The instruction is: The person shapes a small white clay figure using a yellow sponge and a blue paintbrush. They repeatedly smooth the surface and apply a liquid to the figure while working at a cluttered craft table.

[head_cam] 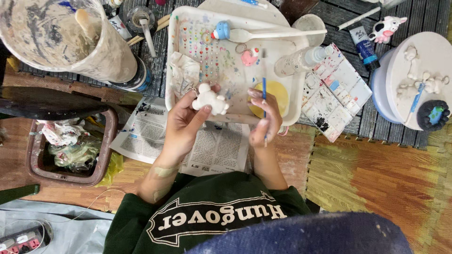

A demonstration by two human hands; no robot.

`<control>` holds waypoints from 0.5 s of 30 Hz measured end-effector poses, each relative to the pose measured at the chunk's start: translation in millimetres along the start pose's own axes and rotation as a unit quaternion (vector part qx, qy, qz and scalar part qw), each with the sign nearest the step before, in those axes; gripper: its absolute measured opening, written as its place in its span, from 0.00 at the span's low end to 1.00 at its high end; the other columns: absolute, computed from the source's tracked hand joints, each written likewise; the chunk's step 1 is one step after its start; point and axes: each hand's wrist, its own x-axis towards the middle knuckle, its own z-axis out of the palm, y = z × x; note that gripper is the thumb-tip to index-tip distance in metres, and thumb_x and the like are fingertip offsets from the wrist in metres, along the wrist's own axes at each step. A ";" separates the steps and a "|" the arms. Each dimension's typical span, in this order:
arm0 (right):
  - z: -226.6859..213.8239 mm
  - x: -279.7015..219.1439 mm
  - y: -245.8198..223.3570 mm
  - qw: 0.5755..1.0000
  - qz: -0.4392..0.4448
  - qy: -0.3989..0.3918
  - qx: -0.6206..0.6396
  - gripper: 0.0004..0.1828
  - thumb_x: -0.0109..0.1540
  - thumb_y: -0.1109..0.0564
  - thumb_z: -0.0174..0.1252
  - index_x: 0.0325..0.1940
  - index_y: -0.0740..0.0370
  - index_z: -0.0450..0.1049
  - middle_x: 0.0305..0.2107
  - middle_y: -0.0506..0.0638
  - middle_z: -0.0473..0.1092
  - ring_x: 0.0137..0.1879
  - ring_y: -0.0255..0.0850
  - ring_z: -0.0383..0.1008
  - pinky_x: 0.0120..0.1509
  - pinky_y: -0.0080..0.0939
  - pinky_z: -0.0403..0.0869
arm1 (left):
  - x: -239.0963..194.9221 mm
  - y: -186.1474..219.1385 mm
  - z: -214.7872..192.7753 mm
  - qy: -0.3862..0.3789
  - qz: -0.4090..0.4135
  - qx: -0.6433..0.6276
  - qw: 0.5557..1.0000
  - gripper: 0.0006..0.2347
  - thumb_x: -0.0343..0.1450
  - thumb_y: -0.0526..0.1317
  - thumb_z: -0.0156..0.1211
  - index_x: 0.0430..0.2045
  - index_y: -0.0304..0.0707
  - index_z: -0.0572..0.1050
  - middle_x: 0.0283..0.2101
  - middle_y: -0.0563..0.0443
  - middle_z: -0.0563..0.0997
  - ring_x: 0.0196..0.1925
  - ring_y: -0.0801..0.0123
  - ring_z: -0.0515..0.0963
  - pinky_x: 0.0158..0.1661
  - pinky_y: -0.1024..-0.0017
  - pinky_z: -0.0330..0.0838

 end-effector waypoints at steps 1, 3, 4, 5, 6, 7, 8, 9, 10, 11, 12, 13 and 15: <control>-2.2 2.5 0.4 1.000 0.011 -0.008 -0.003 0.20 0.73 0.48 0.38 0.57 0.66 0.66 0.51 0.63 0.72 0.60 0.51 0.75 0.52 0.44 0.78 | -0.1 -1.2 -1.7 0.016 -0.001 0.004 1.000 0.17 0.79 0.28 0.53 0.65 0.26 0.66 0.63 0.42 0.76 0.63 0.67 0.76 0.65 0.68 0.70; -3.7 6.3 0.4 0.999 0.038 -0.006 0.018 0.17 0.75 0.50 0.38 0.57 0.66 0.63 0.50 0.61 0.73 0.57 0.49 0.76 0.51 0.41 0.77 | 0.7 -3.4 -5.5 0.048 -0.002 0.011 0.999 0.17 0.78 0.27 0.54 0.63 0.25 0.67 0.60 0.41 0.78 0.60 0.67 0.78 0.62 0.68 0.72; -3.4 8.5 -0.2 0.998 0.056 0.002 0.042 0.14 0.76 0.52 0.40 0.57 0.66 0.60 0.50 0.59 0.73 0.57 0.47 0.77 0.52 0.41 0.76 | 2.3 -3.5 -8.2 0.054 0.003 0.013 0.998 0.16 0.78 0.28 0.54 0.63 0.25 0.68 0.59 0.41 0.79 0.58 0.66 0.79 0.61 0.67 0.73; -2.2 11.0 -1.2 0.995 0.074 0.011 0.066 0.12 0.76 0.53 0.42 0.57 0.65 0.57 0.50 0.57 0.73 0.56 0.45 0.78 0.53 0.40 0.75 | 4.2 -2.8 -11.4 0.061 0.009 0.015 0.998 0.16 0.79 0.29 0.53 0.63 0.24 0.68 0.58 0.40 0.80 0.57 0.65 0.80 0.60 0.67 0.74; -2.3 15.0 -2.5 0.993 0.098 0.002 0.072 0.12 0.76 0.54 0.44 0.57 0.66 0.58 0.49 0.57 0.73 0.53 0.42 0.76 0.53 0.40 0.74 | 5.2 -1.7 -14.3 0.067 0.014 0.016 0.998 0.15 0.80 0.30 0.53 0.62 0.24 0.69 0.58 0.39 0.80 0.56 0.64 0.81 0.59 0.67 0.76; -3.4 20.7 -4.0 0.989 0.122 -0.007 0.077 0.12 0.77 0.54 0.45 0.56 0.66 0.60 0.48 0.56 0.73 0.50 0.40 0.75 0.54 0.40 0.74 | 5.1 -0.5 -16.4 0.072 -0.013 -0.010 0.997 0.14 0.80 0.32 0.51 0.61 0.23 0.69 0.57 0.39 0.80 0.54 0.62 0.82 0.55 0.66 0.77; -3.6 27.8 -5.5 0.986 0.146 -0.016 0.084 0.11 0.77 0.54 0.47 0.56 0.66 0.62 0.47 0.56 0.73 0.48 0.37 0.74 0.54 0.40 0.73 | 5.0 1.5 -18.6 0.078 -0.040 -0.035 0.996 0.14 0.80 0.34 0.48 0.59 0.23 0.69 0.56 0.39 0.81 0.52 0.60 0.84 0.51 0.64 0.79; -3.9 37.5 -6.3 0.984 0.160 -0.044 0.068 0.12 0.77 0.54 0.47 0.55 0.66 0.63 0.45 0.55 0.73 0.46 0.36 0.73 0.51 0.38 0.73 | 5.1 4.1 -20.4 0.083 -0.067 -0.060 0.992 0.14 0.81 0.36 0.46 0.58 0.23 0.69 0.55 0.39 0.81 0.49 0.58 0.85 0.47 0.63 0.81; -2.5 49.7 -5.8 0.981 0.172 -0.068 0.053 0.12 0.77 0.53 0.48 0.55 0.66 0.65 0.44 0.54 0.73 0.45 0.34 0.72 0.49 0.37 0.74 | 5.5 8.1 -22.0 0.067 -0.066 -0.063 0.994 0.15 0.81 0.36 0.45 0.60 0.25 0.68 0.57 0.40 0.80 0.51 0.58 0.85 0.49 0.64 0.80; -0.3 63.2 -4.2 0.978 0.183 -0.093 0.038 0.13 0.76 0.53 0.48 0.55 0.66 0.66 0.43 0.54 0.74 0.43 0.33 0.71 0.47 0.36 0.74 | 5.2 11.8 -22.7 0.051 -0.066 -0.065 0.994 0.16 0.81 0.37 0.44 0.62 0.26 0.67 0.58 0.40 0.80 0.52 0.58 0.84 0.50 0.66 0.80; 1.5 76.6 -1.6 0.972 0.193 -0.117 0.059 0.14 0.77 0.52 0.48 0.57 0.66 0.68 0.44 0.53 0.73 0.44 0.33 0.71 0.48 0.36 0.74 | 3.8 14.3 -23.2 0.035 -0.069 -0.070 0.995 0.17 0.80 0.37 0.43 0.63 0.28 0.67 0.59 0.40 0.79 0.54 0.58 0.84 0.52 0.67 0.79; 5.1 92.0 3.2 0.966 0.202 -0.142 0.080 0.15 0.77 0.51 0.48 0.59 0.65 0.70 0.44 0.51 0.73 0.44 0.33 0.71 0.48 0.35 0.74 | 3.4 17.7 -25.1 0.032 -0.072 -0.053 0.995 0.17 0.80 0.36 0.44 0.64 0.28 0.66 0.60 0.41 0.78 0.56 0.59 0.82 0.54 0.67 0.79; 16.5 127.2 15.0 0.946 0.248 -0.162 0.130 0.15 0.76 0.50 0.47 0.60 0.62 0.69 0.42 0.49 0.73 0.41 0.31 0.70 0.41 0.32 0.69 | 6.4 24.9 -27.6 0.025 -0.073 -0.023 0.997 0.17 0.80 0.34 0.45 0.65 0.29 0.65 0.63 0.43 0.76 0.60 0.62 0.80 0.57 0.67 0.78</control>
